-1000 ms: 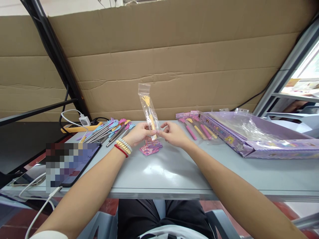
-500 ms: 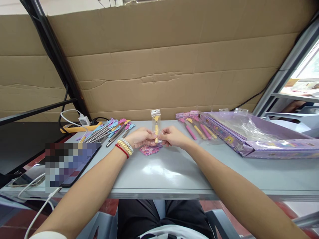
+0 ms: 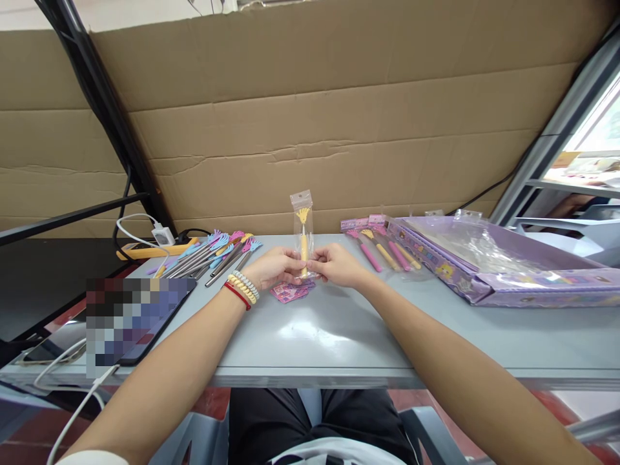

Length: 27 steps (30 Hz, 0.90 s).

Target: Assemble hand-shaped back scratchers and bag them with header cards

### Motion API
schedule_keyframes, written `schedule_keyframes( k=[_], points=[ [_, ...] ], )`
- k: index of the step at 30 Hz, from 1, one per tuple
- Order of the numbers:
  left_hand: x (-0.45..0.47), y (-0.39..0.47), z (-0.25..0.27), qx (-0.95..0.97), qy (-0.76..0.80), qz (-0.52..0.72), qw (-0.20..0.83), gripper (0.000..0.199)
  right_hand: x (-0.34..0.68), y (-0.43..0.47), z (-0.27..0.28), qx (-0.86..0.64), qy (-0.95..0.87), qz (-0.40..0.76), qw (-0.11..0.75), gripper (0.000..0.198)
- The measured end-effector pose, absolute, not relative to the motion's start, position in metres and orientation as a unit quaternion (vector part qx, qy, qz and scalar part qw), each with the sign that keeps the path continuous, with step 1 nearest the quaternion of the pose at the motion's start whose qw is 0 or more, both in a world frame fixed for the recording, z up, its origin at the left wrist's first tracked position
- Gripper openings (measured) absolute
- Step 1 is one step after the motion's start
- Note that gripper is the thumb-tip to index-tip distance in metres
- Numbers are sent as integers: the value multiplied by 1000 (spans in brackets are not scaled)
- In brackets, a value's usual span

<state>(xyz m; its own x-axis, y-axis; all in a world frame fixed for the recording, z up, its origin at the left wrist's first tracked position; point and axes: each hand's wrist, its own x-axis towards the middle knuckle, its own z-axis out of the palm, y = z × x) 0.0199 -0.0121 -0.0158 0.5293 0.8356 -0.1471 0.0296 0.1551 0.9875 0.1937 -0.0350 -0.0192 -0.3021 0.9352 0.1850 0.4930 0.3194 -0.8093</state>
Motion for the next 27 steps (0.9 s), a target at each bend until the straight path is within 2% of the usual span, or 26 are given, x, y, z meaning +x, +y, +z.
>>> schedule_keyframes(
  k=[7,20,27],
  points=[
    [23,-16,-11,602,377,323,625,23,194,-36,-15,-503,-780,191,321,21],
    [20,-13,-14,628,401,353,566,29,192,-35,-16,-499,-783,168,331,22],
    [20,-13,-16,646,378,360,556,28,191,-38,-17,-485,-798,112,342,19]
  ],
)
